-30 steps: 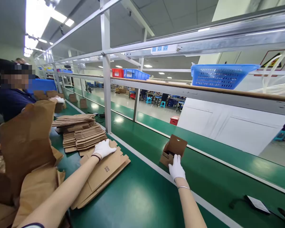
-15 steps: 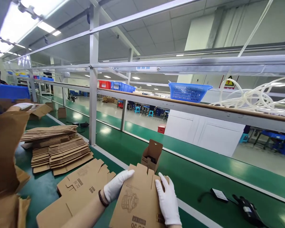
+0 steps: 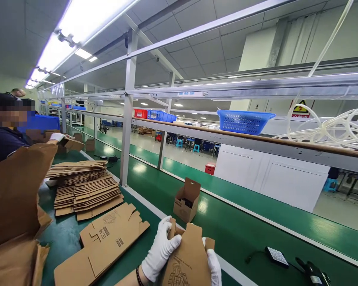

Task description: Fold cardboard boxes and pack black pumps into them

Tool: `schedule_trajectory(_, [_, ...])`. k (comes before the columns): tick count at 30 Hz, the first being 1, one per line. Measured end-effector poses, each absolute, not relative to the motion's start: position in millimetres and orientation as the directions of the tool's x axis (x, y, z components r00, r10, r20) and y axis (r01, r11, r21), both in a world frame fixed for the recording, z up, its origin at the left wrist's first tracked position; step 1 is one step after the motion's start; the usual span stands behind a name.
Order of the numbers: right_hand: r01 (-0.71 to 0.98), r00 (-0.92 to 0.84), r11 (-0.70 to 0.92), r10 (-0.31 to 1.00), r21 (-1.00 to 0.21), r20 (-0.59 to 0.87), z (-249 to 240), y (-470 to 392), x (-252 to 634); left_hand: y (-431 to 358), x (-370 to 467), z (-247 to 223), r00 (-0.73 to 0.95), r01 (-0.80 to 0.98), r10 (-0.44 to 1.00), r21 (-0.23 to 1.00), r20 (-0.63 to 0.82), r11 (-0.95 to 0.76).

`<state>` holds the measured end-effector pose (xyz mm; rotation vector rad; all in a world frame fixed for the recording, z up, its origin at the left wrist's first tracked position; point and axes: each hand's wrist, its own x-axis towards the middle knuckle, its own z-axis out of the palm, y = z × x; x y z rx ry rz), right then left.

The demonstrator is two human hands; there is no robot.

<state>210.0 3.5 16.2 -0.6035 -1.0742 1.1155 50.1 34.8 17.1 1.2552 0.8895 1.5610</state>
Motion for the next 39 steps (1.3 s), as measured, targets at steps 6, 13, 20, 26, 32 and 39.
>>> schedule_trajectory(6, [-0.517, 0.092, 0.422, 0.892, -0.745, 0.442, 36, -11, 206, 2, 38, 45, 0.027, -0.372, 0.863, 0.806, 0.505, -0.461])
schedule_trajectory(13, [-0.299, -0.023, 0.294, 0.949, -0.908, 0.315, 38, -20, 195, 1, 25, 59, -0.186, -0.209, 0.867, 0.844, 0.462, -0.494])
schedule_trajectory(20, [-0.119, -0.076, 0.403, 0.908, -0.908, 0.413, 38, -20, 195, 5, 15, 69, -0.064, -0.171, 0.776, 0.760, 0.627, -0.628])
schedule_trajectory(26, [0.149, 0.028, 0.720, 0.681, -0.677, 0.731, 31, -15, 206, -14, 17, 77, 0.298, -0.077, 0.825, 0.874, 0.480, -0.480])
schedule_trajectory(32, [0.308, 0.086, 0.744, 0.598, -0.593, 0.797, 44, -33, 193, -21, 18, 74, 0.169, -0.013, 0.836, 0.849, 0.522, -0.528])
schedule_trajectory(39, [0.419, 0.056, 0.766, 0.514, -0.488, 0.856, 45, -39, 199, -26, 15, 69, 0.126, 0.149, 0.765, 0.750, 0.632, -0.644])
